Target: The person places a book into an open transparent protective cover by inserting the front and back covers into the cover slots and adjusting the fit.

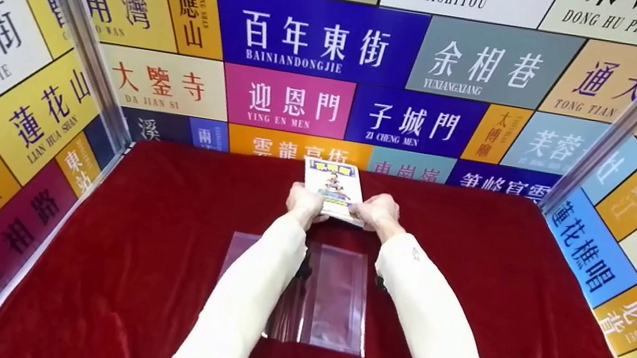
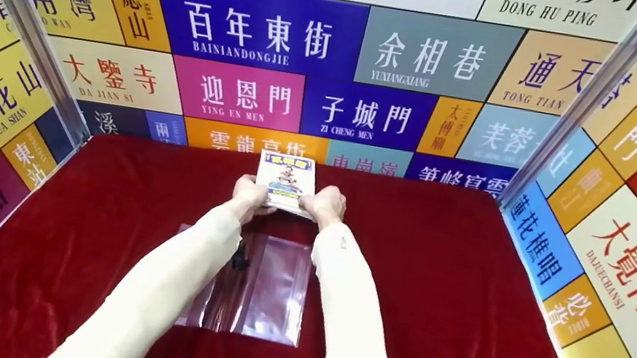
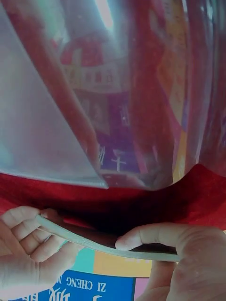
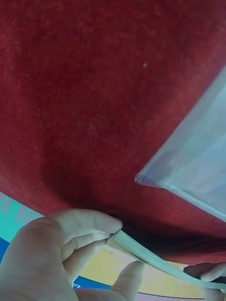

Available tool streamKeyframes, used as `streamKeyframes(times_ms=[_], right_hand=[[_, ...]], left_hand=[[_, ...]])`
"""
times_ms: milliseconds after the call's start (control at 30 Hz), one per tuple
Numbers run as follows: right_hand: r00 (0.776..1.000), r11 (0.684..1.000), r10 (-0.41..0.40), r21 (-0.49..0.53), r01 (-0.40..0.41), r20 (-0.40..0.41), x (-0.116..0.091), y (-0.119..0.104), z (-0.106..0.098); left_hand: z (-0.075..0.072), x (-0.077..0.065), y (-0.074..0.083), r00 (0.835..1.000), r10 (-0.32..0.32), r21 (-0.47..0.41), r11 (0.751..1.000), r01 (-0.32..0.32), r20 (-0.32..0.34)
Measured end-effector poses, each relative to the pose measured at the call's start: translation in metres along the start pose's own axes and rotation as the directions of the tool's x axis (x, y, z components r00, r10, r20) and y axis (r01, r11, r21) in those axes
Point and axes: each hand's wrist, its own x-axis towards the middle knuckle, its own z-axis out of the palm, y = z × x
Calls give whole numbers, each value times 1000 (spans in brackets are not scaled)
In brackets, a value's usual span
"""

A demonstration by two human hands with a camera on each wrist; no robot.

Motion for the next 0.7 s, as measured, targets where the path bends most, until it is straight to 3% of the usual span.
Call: streamKeyframes(times_ms=[167,367,700], right_hand=[[998,987,44,151,-50,42,-1,-2,-1],[988,923,44,372,-97,149,-8,-1,-8],[967,874,34,462,-151,252,-6,1,-15]], left_hand=[[-4,0,3,1000,-3,-35,999,4,19],[-8,-6,7,996,-8,-91,996,15,84],[-21,-17,5,986,31,-111,994,-13,162]])
